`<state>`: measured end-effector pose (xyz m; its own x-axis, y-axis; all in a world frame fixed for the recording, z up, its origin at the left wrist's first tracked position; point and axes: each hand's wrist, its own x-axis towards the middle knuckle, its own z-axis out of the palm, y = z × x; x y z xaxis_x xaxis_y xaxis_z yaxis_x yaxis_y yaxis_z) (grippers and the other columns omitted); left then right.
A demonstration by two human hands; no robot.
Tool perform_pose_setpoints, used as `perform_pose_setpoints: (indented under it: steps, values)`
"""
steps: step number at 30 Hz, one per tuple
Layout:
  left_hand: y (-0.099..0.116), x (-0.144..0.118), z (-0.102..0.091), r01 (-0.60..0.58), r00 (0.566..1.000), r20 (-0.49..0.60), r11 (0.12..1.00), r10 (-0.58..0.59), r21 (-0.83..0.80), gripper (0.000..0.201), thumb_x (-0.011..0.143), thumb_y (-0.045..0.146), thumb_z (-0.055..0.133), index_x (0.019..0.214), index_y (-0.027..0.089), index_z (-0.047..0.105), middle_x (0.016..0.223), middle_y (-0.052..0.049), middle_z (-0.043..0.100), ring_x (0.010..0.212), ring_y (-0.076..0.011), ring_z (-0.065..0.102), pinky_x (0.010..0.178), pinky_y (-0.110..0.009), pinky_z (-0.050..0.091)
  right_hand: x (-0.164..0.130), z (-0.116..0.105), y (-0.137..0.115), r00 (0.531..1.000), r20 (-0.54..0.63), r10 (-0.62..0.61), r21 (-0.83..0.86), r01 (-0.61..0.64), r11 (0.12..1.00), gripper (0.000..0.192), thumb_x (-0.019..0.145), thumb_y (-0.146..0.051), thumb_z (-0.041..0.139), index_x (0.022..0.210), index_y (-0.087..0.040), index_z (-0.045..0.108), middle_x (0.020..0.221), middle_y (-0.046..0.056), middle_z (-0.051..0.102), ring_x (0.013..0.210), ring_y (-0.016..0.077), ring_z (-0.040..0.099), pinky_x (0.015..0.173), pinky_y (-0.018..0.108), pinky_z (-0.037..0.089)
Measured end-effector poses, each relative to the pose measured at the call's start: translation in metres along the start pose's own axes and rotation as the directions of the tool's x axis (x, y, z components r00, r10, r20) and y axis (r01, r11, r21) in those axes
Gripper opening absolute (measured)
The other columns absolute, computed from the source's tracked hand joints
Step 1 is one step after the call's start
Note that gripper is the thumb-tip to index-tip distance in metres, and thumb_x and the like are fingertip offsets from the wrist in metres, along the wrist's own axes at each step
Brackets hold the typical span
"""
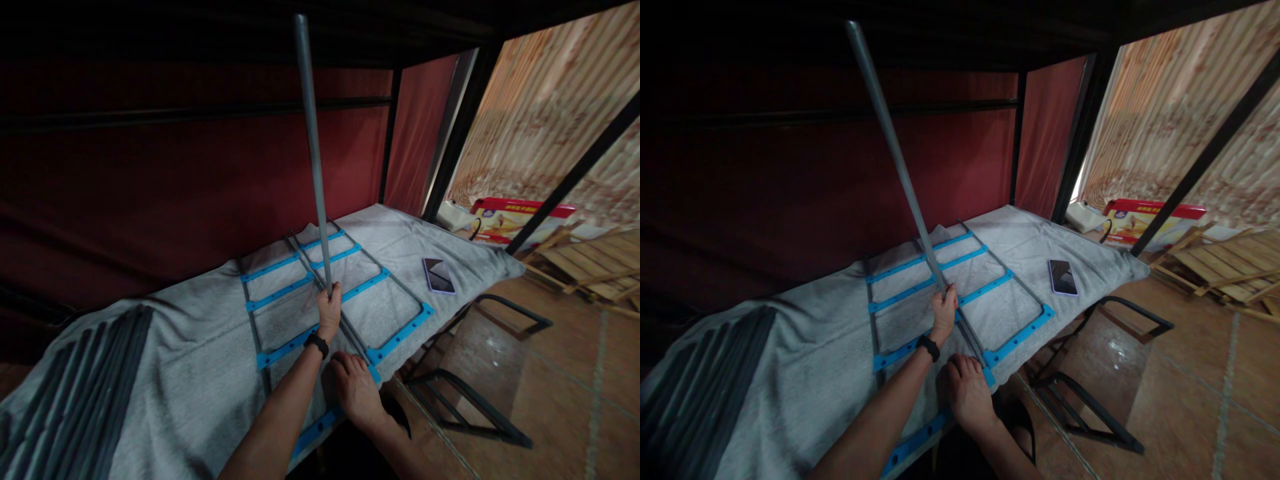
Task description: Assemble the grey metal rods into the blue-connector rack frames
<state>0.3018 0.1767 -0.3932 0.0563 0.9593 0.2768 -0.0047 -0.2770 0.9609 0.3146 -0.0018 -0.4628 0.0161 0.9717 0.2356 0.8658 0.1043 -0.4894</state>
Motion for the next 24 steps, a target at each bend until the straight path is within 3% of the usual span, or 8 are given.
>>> perform_pose_setpoints:
  steps: [17,24]
  values:
    - [0.016,0.006,-0.005,0.083,0.995,0.053,0.993,-0.079,-0.083,0.05,0.083,0.048,0.056,0.044,0.021,0.039,0.039,0.005,0.035,0.041,-0.009,0.034,0.048,-0.024,0.03,0.001,-0.005,-0.003,1.0,0.02,0.012,-0.039,-0.012,0.999,0.036,0.091,-0.018,0.05,0.125,-0.026,0.061,0.128,0.005,0.06,0.113,0.0233,0.053,0.102,0.036,0.038]
    - [0.013,0.009,-0.003,0.106,0.994,0.01,0.992,-0.106,-0.072,0.055,0.084,0.055,0.056,0.044,0.021,0.039,0.039,0.005,0.036,0.039,-0.0083,0.034,0.045,-0.024,0.029,0.002,-0.007,-0.005,0.999,0.037,0.003,0.01,-0.004,1.0,0.03,0.091,-0.016,0.051,0.117,-0.023,0.063,0.125,0.007,0.061,0.111,0.0237,0.055,0.099,0.038,0.04]
